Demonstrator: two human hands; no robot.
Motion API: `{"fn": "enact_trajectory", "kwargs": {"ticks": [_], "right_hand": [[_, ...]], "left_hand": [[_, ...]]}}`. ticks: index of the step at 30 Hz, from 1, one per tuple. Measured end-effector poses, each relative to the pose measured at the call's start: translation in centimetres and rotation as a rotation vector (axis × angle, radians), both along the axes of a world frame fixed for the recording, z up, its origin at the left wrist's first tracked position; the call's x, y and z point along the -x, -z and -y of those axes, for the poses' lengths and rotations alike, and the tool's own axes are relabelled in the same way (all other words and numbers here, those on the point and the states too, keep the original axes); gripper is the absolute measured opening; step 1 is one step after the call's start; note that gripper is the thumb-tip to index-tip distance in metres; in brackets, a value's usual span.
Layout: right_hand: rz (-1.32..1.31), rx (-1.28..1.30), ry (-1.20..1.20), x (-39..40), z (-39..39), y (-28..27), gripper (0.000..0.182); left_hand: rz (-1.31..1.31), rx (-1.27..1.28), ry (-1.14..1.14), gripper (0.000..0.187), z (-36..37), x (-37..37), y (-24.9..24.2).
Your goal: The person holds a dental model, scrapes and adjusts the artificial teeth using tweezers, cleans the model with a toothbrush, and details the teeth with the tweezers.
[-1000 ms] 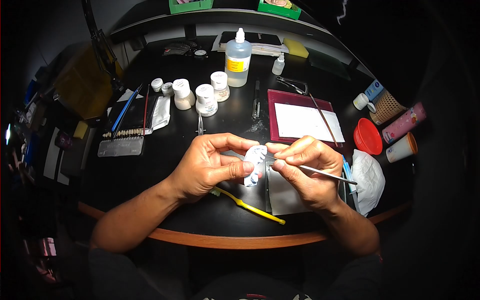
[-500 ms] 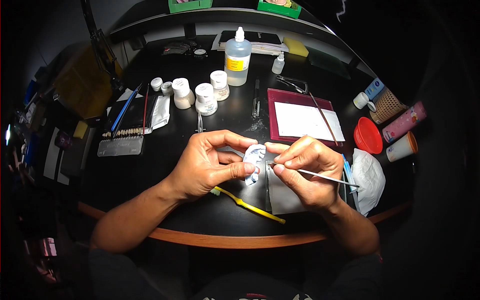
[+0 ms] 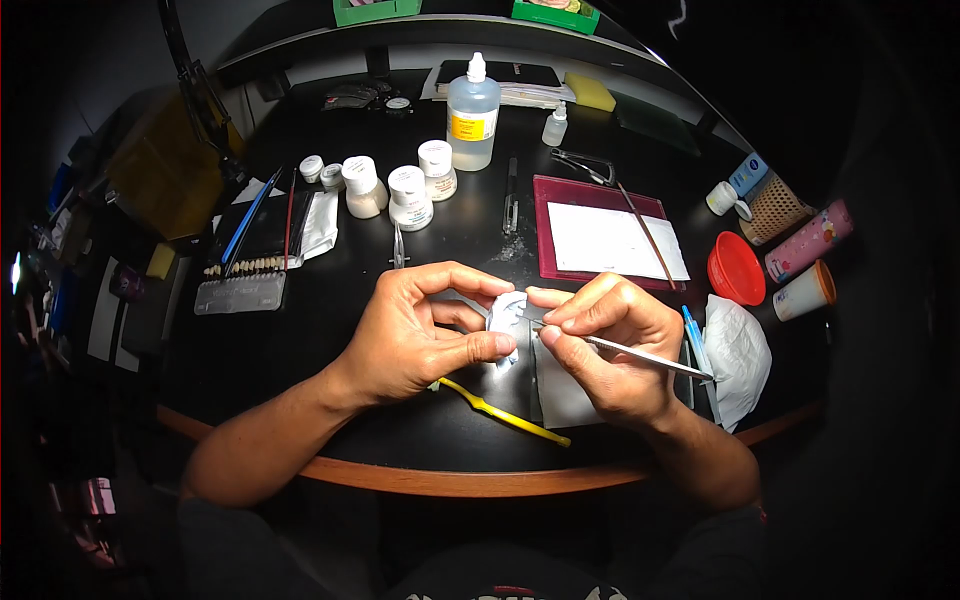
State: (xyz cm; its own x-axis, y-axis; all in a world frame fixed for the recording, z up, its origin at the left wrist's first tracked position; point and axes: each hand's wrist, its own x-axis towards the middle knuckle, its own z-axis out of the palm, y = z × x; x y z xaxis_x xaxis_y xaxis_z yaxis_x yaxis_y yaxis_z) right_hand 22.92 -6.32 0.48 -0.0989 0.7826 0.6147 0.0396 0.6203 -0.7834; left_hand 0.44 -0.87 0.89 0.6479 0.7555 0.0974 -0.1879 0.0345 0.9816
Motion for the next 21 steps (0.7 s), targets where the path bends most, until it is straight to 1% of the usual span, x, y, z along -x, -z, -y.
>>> {"fn": "enact_trajectory", "kwargs": {"ticks": [2,4,7,11,14,21], "right_hand": [[0.061,-0.01,-0.029,0.01,0.06,-0.15,0.013],[0.111,-0.011,-0.034,0.16,0.17,-0.4,0.012],[0.07,0.016,-0.058,0.09,0.18,0.02,0.011],[-0.031,0.119,-0.09,-0.19,0.26,-0.18,0.011],[-0.054,0.1,-0.043,-0.16,0.2,-0.25,0.013],[-0.049,0.069,0.014,0.13,0.13,0.01,0.014]], "left_hand": [[-0.001,-0.044,-0.025,0.041,0.08,-0.1,0.15],[0.004,-0.012,-0.032,0.041,0.09,-0.04,0.13],[-0.009,-0.007,-0.034,0.041,0.02,0.0,0.17],[-0.004,-0.017,-0.025,0.042,0.08,-0.1,0.01],[0.006,0.02,-0.024,0.041,0.1,-0.13,0.07],[-0.01,-0.006,-0.017,0.039,0.09,-0.13,0.13]]}}
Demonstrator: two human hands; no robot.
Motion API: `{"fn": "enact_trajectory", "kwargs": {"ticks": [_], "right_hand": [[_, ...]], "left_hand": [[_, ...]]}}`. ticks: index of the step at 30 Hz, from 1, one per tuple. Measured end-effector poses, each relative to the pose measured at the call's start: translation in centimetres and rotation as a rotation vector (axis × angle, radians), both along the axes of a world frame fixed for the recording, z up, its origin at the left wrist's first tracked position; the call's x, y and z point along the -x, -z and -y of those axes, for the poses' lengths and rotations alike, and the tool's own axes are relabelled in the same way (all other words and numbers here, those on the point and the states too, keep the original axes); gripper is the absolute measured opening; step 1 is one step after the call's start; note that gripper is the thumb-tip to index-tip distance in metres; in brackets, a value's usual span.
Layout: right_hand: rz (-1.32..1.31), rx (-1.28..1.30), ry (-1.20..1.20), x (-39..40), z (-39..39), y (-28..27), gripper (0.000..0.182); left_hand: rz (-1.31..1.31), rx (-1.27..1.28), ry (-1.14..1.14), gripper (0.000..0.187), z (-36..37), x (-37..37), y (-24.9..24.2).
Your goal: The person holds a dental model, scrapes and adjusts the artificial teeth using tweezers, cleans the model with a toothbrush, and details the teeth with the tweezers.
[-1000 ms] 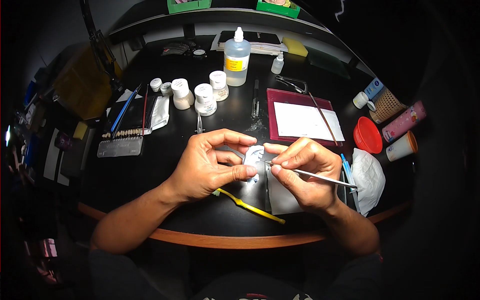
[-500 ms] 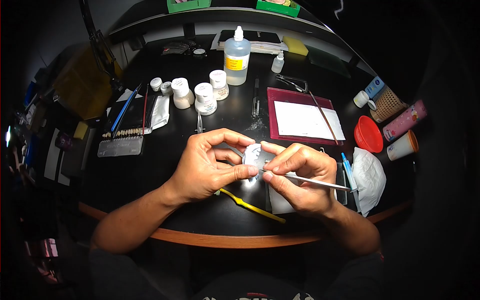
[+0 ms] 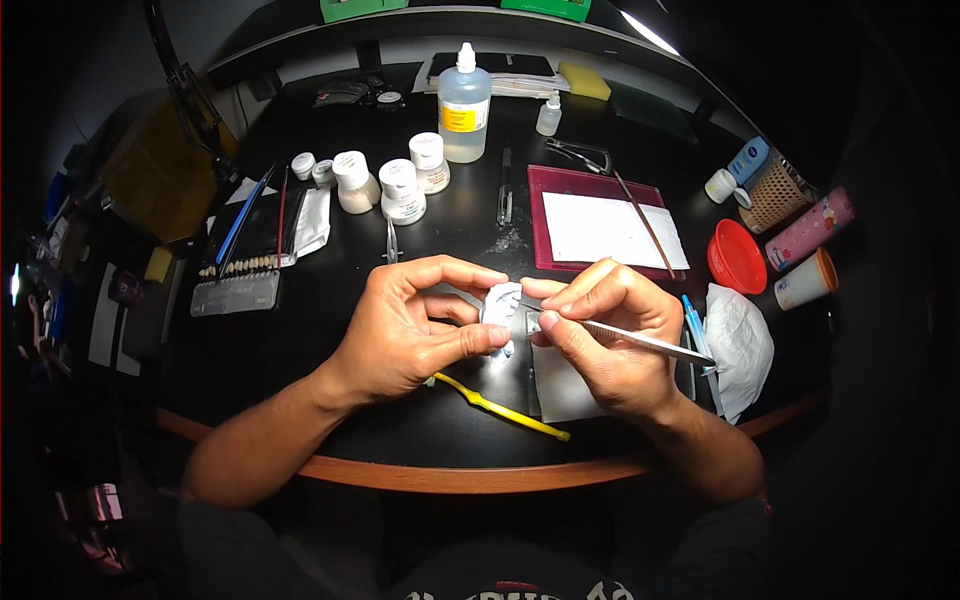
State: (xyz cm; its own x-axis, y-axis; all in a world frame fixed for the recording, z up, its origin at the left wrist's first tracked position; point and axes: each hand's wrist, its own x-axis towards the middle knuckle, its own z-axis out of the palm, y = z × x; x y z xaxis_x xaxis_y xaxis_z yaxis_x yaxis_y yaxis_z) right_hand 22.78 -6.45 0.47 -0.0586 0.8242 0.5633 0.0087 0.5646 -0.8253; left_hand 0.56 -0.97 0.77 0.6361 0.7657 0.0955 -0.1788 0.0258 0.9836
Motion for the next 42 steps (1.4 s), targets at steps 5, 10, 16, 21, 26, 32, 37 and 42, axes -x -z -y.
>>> {"fn": "enact_trajectory", "kwargs": {"ticks": [5,10,16,21,26,32,37,42], "right_hand": [[0.041,-0.028,0.005,-0.1,0.0,0.0,0.013],[0.104,-0.08,0.029,-0.1,0.0,0.0,0.011],[0.259,-0.216,0.09,-0.1,0.0,0.0,0.011],[0.293,-0.235,0.115,0.0,0.0,0.2,0.013],[0.299,-0.252,0.103,0.0,-0.2,0.2,0.013],[0.144,-0.085,0.046,-0.1,-0.2,0.4,0.013],[-0.004,0.054,0.0,-0.2,-0.2,0.4,0.015],[-0.003,-0.04,-0.006,0.0,-0.4,0.5,0.016]], "left_hand": [[0.0,0.009,0.004,0.04,-0.1,0.0,0.2],[0.004,0.021,0.003,0.039,0.0,-0.1,0.2],[0.005,0.005,0.007,0.04,0.0,-0.1,0.7],[0.006,0.01,0.005,0.038,0.0,-0.1,0.6],[0.009,-0.045,-0.007,0.036,-0.1,-0.1,1.2],[0.0,-0.042,0.01,0.037,-0.3,0.1,1.1],[0.012,-0.023,0.017,0.038,-0.3,0.1,0.8],[0.047,0.076,0.038,0.039,-0.2,0.1,0.5]]}}
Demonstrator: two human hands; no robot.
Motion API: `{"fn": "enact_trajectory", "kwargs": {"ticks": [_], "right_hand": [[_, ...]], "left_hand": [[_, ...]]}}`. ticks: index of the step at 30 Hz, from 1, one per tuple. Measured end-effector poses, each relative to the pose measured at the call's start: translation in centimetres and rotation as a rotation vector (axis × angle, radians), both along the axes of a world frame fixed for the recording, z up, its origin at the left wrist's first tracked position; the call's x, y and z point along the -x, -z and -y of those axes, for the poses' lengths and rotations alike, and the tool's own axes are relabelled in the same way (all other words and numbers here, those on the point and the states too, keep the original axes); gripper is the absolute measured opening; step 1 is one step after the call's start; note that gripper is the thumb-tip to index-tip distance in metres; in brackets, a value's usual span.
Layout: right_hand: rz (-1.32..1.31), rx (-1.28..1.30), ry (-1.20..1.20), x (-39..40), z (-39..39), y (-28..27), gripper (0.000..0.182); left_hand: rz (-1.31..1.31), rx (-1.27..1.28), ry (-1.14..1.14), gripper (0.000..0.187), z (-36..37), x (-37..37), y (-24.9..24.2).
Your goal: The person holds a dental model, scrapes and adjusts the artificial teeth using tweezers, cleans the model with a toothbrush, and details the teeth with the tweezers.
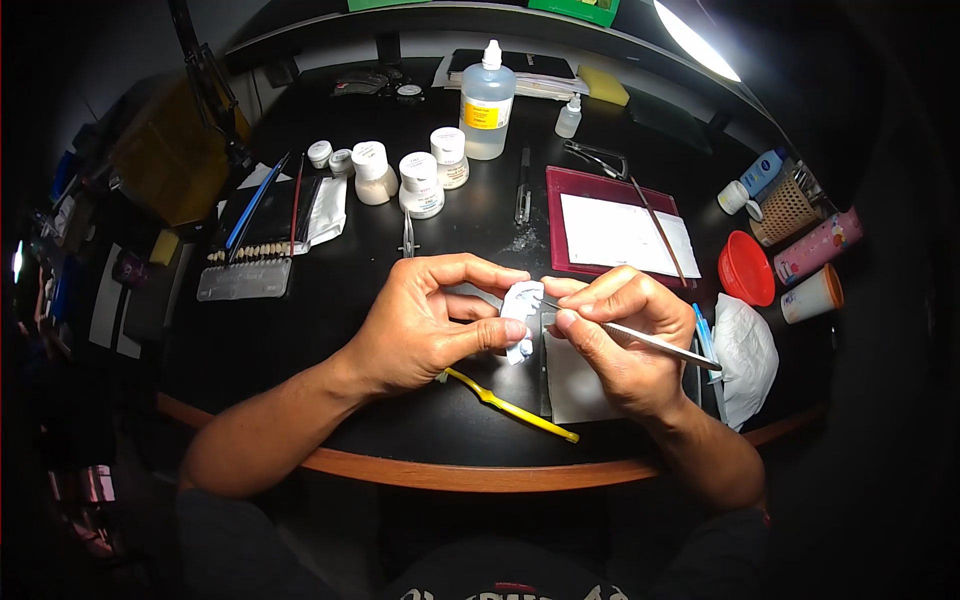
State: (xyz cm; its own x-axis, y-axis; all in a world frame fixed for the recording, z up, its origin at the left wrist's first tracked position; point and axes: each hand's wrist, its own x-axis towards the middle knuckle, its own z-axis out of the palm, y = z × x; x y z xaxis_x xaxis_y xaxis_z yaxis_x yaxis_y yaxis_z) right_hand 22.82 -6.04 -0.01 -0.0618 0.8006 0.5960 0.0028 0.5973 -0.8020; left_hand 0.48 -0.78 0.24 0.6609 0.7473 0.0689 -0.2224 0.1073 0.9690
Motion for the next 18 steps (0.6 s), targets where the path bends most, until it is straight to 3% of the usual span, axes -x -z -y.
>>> {"fn": "enact_trajectory", "kwargs": {"ticks": [18], "right_hand": [[-0.036,0.049,-0.065,-0.36,-0.02,-0.36,0.015]], "left_hand": [[0.04,0.003,0.009,0.041,-0.05,0.02,0.08]]}}
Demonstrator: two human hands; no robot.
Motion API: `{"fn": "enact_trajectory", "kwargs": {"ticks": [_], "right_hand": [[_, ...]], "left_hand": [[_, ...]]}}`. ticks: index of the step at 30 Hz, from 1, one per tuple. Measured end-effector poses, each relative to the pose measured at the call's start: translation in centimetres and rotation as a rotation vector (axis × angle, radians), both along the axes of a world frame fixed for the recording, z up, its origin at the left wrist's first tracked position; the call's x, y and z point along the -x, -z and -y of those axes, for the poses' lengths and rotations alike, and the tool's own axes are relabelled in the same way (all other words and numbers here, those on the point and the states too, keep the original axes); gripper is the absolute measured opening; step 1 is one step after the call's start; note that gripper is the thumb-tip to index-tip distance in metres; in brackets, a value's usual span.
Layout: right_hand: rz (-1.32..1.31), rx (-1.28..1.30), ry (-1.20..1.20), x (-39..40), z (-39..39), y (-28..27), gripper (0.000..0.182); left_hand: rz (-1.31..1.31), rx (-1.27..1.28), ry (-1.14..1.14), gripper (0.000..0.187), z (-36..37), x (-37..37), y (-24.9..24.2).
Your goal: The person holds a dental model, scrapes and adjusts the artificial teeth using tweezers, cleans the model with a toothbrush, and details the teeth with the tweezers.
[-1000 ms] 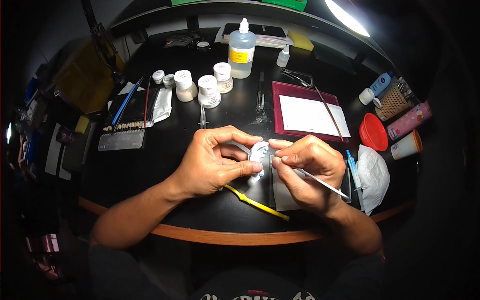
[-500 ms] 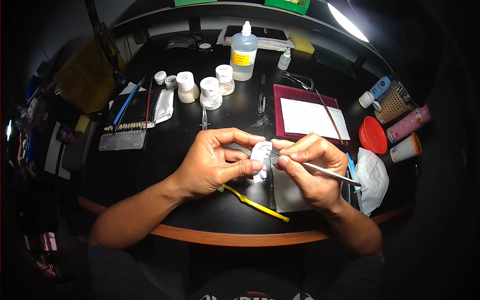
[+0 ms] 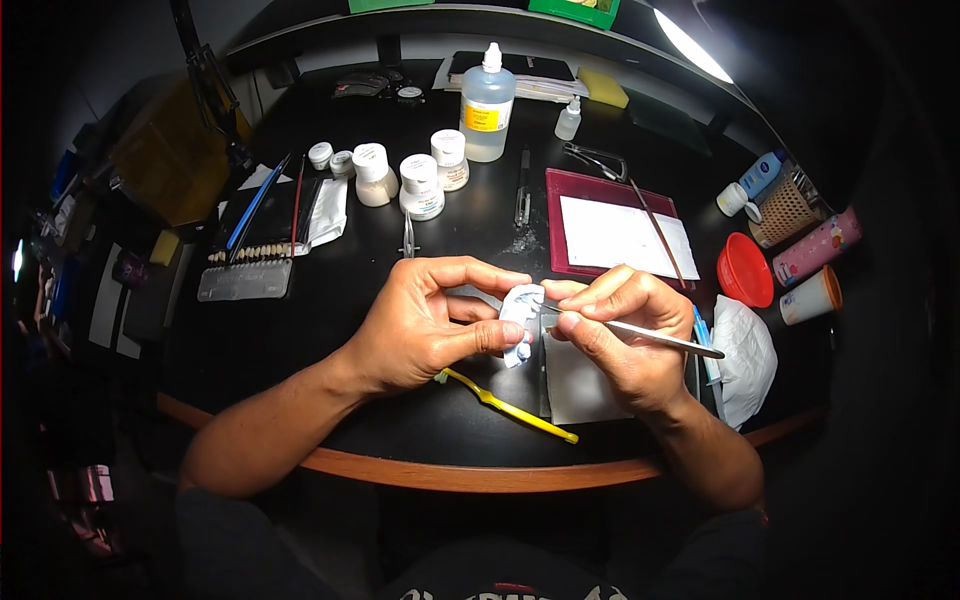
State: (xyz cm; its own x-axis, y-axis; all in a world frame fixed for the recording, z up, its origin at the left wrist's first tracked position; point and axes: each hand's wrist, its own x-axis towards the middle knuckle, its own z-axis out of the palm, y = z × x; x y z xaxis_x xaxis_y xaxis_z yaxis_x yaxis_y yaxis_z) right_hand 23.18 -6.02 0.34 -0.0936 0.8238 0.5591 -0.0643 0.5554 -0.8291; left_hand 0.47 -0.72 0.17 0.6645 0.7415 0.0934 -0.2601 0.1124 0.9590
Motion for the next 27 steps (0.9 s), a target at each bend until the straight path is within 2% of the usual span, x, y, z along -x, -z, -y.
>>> {"fn": "enact_trajectory", "kwargs": {"ticks": [14,27], "right_hand": [[-0.034,-0.006,-0.046,-0.29,0.03,-0.14,0.017],[0.007,-0.003,-0.077,-0.58,0.07,-0.44,0.016]], "left_hand": [[0.0,0.165,0.078,0.041,-0.2,0.45,-0.12],[-0.043,0.014,0.068,0.041,-0.32,0.57,-0.26]]}}
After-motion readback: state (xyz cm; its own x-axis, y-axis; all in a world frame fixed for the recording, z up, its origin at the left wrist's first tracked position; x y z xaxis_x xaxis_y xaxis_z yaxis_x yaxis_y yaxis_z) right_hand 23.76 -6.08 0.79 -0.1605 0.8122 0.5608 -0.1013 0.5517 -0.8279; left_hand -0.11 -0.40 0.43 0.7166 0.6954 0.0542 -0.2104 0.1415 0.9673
